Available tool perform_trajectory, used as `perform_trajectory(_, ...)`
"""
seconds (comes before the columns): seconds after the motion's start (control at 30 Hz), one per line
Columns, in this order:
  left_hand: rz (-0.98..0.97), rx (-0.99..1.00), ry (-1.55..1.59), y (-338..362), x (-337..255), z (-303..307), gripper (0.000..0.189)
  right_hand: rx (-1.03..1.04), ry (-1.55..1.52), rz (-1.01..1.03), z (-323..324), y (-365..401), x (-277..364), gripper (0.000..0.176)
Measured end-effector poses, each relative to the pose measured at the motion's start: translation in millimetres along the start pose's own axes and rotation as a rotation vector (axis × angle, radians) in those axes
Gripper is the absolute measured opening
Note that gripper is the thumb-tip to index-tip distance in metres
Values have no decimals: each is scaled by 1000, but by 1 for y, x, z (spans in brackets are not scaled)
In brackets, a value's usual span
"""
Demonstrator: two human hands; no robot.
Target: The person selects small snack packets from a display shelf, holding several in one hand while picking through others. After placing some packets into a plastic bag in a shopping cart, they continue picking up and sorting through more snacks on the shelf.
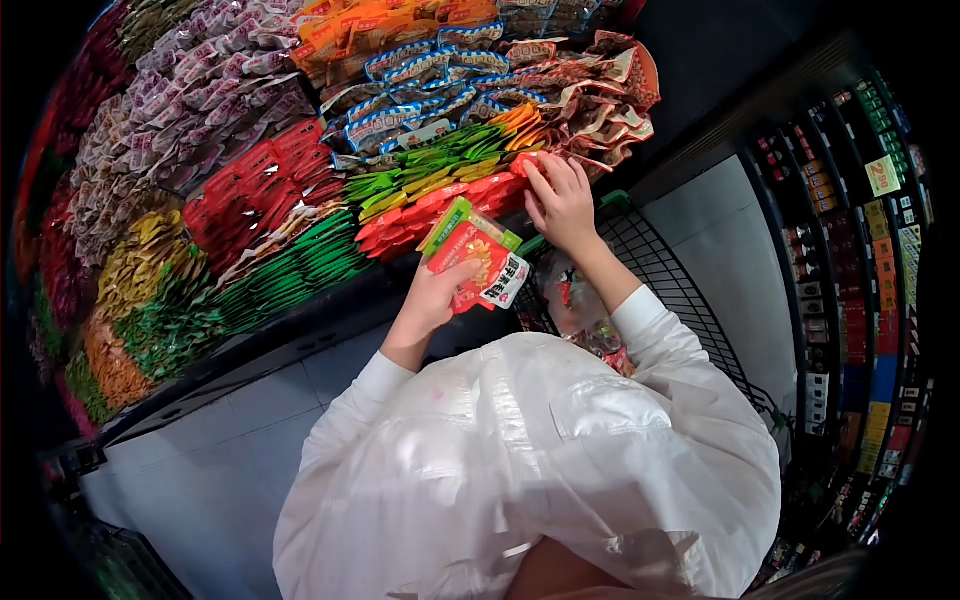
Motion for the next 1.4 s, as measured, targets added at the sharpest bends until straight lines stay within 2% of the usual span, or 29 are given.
perform_trajectory(0.13,12,-59,103,6,-18,-6,35,-11,14,24,-8,-7,-1,41)
perform_trajectory(0.27,-11,-86,199,2,-27,-13,35,-7,-11,66,-21,-5,0,38)
perform_trajectory(0.33,14,-117,384,-1,-29,-14,33,0,-7,57,-29,-1,-1,36)
perform_trajectory(0.43,4,-92,493,-4,-31,-10,36,-13,-7,65,-43,-7,-6,29)
perform_trajectory(0.5,-25,-110,494,-2,-34,-8,35,47,-42,50,-50,-5,-10,26)
perform_trajectory(0.7,-52,-166,539,11,-43,1,34,26,-17,30,-50,-4,-6,26)
perform_trajectory(0.77,-70,-213,512,22,-45,3,32,-97,-24,41,-39,-2,0,29)
perform_trajectory(0.8,-74,-213,511,24,-44,8,38,-114,9,71,-36,1,2,31)
perform_trajectory(0.9,-65,-194,486,34,-43,18,40,-115,9,63,-31,5,8,31)
perform_trajectory(1.07,-44,-323,444,41,-39,19,41,-70,-40,37,-27,4,6,28)
perform_trajectory(1.27,-7,-386,477,42,-36,21,36,5,-158,29,-20,-7,0,24)
perform_trajectory(1.4,-39,-350,510,41,-41,13,35,38,-87,67,-20,4,2,36)
Point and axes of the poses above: each hand's wrist, its own y-axis away from the middle knuckle, its own z-axis out of the back of the hand, x = y × z, the point moved 1 cm from there along -y, towards the middle knuckle, and after that the axes turned 4 degrees about -x, right-handed, at the moved point
